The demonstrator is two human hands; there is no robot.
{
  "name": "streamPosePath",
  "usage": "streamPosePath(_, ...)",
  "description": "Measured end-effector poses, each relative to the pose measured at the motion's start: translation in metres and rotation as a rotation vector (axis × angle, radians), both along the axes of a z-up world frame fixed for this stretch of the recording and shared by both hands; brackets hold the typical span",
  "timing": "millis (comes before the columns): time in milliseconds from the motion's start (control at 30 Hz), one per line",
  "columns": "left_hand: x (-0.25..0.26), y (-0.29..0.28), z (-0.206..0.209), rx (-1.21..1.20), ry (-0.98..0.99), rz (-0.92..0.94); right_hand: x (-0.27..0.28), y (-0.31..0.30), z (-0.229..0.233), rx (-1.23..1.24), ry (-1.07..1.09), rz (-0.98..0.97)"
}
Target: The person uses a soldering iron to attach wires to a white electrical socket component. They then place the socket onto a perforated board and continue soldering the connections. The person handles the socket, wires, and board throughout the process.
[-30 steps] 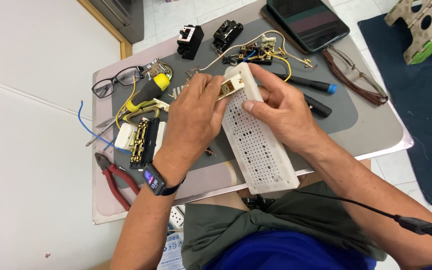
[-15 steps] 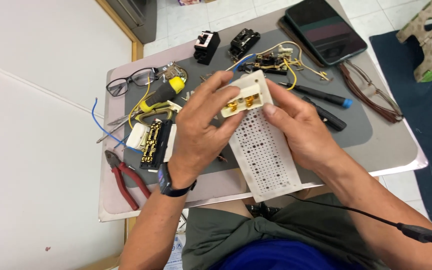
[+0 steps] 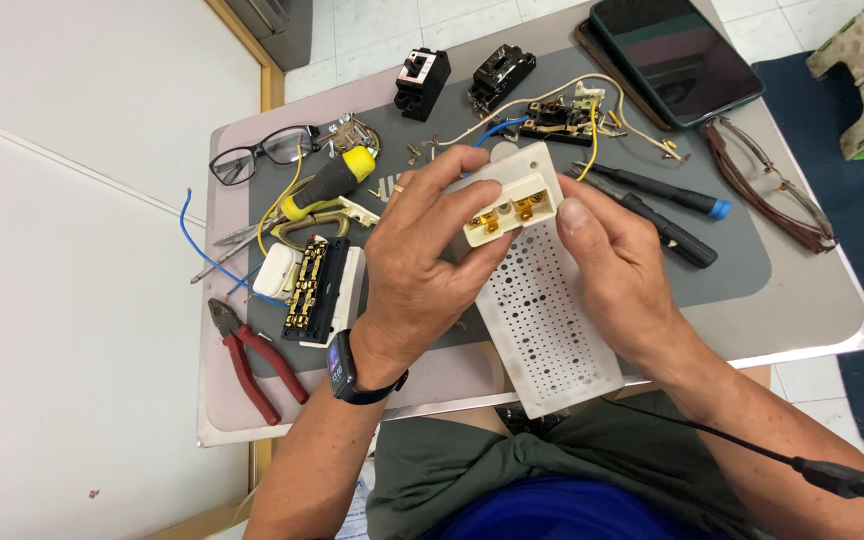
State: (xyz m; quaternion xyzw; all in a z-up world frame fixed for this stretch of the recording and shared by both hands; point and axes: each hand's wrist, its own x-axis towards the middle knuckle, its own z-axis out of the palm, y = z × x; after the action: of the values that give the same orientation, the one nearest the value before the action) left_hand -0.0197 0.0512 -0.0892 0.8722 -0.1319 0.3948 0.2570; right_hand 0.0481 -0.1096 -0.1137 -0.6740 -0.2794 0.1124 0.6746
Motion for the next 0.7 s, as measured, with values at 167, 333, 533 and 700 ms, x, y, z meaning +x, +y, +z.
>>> streamPosePath(167, -0.0002, -0.0016, 0.0016, -0.017, -0.015, -0.042, -0.001, -0.0039, 0.0004, 0.028, -0.041, 0.001)
streamPosePath(333, -0.0016, -0.004, 0.0034, -0.031, -0.034, -0.066, -0.0018, -0.0069, -0.0036, 0.065, -0.035, -0.03)
streamPosePath(533, -0.0015, -0.0033, 0.0048, -0.045, 0.017, -0.066, -0.0005, -0.0053, -0.0021, 0.092, -0.062, -0.017)
streamPosePath(700, -0.0032, -0.0038, 0.0078, -0.075, 0.056, -0.049, 0.0012, -0.0041, -0.0027, 0.086, 0.033, -0.01)
